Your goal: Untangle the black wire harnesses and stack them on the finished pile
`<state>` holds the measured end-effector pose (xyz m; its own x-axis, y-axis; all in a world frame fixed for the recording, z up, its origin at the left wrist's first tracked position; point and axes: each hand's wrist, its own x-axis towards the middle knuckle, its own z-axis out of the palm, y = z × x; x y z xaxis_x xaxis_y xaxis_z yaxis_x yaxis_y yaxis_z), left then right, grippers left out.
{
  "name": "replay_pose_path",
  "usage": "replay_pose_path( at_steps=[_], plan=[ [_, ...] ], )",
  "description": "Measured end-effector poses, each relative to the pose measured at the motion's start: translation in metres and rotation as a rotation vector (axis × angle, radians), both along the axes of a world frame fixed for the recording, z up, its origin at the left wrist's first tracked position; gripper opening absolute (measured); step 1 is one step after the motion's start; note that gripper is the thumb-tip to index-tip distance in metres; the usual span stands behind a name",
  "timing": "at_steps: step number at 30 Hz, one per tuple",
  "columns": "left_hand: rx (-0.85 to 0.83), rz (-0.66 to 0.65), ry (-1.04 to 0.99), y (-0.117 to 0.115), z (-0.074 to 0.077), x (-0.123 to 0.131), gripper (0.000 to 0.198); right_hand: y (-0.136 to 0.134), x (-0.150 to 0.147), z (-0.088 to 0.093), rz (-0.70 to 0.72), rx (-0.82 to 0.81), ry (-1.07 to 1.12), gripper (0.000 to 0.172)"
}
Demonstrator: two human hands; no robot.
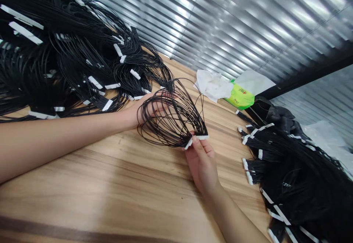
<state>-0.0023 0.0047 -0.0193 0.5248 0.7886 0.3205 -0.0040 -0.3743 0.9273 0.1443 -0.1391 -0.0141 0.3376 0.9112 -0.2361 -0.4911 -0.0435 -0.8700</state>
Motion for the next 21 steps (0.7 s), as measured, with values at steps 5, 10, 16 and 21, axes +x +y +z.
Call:
replay_pose_path(
  at_steps=[5,10,16,21],
  plan=[
    [-0.245,0.144,-0.157,0.003,-0.001,-0.002,0.03,0.003,0.004,-0.002,-0.145,0.041,-0.041,0.01],
    [0.252,0.264,-0.096,-0.011,0.011,-0.01,0.019,0.003,0.002,-0.001,-0.152,0.026,-0.092,0.012],
    [0.975,-0.01,0.245,-0.031,0.02,-0.011,0.015,-0.001,0.003,-0.006,-0.094,-0.014,-0.197,0.02],
    [1.132,0.074,0.301,-0.029,0.016,-0.011,0.016,-0.001,0.004,-0.01,-0.071,-0.01,-0.224,0.021]
  ],
)
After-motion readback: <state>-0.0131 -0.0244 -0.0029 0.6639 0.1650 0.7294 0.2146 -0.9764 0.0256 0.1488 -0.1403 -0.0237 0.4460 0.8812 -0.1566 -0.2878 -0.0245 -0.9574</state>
